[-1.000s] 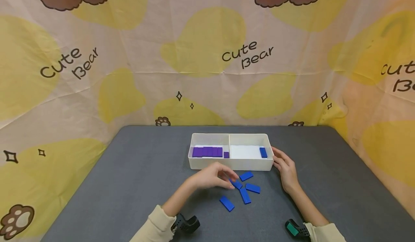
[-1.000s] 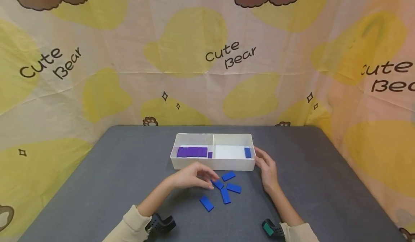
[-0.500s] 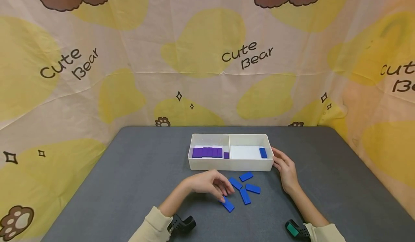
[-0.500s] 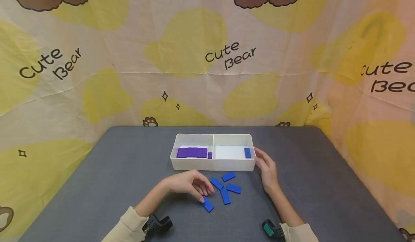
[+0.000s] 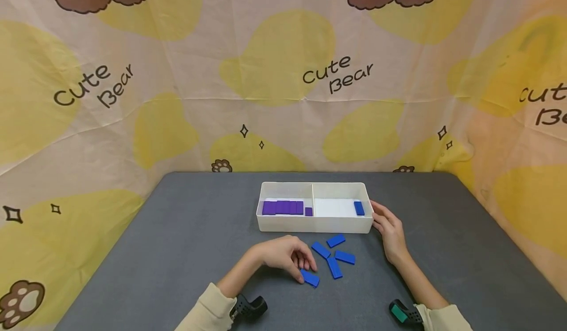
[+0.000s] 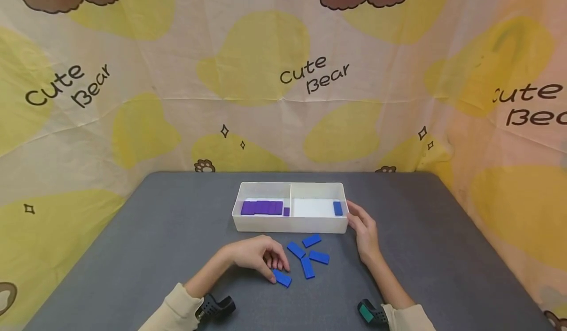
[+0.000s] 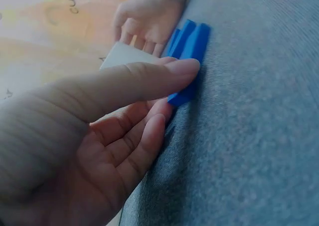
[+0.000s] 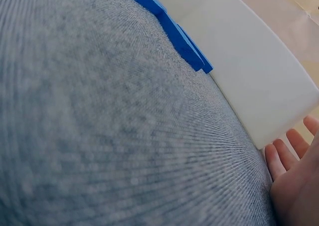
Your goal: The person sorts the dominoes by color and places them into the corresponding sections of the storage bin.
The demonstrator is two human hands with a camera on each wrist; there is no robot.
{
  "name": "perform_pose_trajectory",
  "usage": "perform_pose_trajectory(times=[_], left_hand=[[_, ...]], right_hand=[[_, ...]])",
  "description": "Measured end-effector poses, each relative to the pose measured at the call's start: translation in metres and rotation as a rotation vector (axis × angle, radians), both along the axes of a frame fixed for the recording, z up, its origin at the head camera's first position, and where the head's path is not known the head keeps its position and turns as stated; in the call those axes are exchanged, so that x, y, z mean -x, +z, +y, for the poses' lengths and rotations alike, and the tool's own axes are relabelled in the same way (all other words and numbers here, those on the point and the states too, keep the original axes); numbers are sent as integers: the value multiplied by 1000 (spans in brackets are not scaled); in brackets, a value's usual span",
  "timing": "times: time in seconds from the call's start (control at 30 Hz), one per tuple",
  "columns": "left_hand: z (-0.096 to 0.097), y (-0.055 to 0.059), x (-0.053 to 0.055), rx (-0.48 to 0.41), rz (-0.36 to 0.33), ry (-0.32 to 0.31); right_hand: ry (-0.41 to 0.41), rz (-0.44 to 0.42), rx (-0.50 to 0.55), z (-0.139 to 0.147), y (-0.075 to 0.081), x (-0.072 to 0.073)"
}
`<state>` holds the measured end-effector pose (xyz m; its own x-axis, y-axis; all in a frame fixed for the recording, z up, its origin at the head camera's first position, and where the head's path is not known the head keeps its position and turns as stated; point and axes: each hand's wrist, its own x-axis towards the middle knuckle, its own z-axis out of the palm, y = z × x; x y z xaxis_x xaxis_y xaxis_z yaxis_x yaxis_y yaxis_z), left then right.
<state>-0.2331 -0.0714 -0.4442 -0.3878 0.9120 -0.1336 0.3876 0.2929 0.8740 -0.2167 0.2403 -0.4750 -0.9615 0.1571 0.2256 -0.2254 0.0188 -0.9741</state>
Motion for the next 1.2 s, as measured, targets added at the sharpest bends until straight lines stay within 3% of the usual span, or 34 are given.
perform_pose_trajectory(times=[0.23, 0.5, 0.87, 1.13, 1.2], left_hand=[[5, 4, -6, 50, 154, 8], [8, 3, -9, 76, 186, 1], [-4, 3, -2, 52, 147, 97], [-15, 3, 8, 20, -52, 25], [-15, 4, 8, 21, -69, 12]], right_hand=[[0, 29, -3, -1, 0, 0], [7, 26, 5, -1, 1, -1], [-8, 5, -13, -1, 1, 0], [-6, 24, 10, -2, 1, 0], [-9, 23, 12, -2, 1, 0]])
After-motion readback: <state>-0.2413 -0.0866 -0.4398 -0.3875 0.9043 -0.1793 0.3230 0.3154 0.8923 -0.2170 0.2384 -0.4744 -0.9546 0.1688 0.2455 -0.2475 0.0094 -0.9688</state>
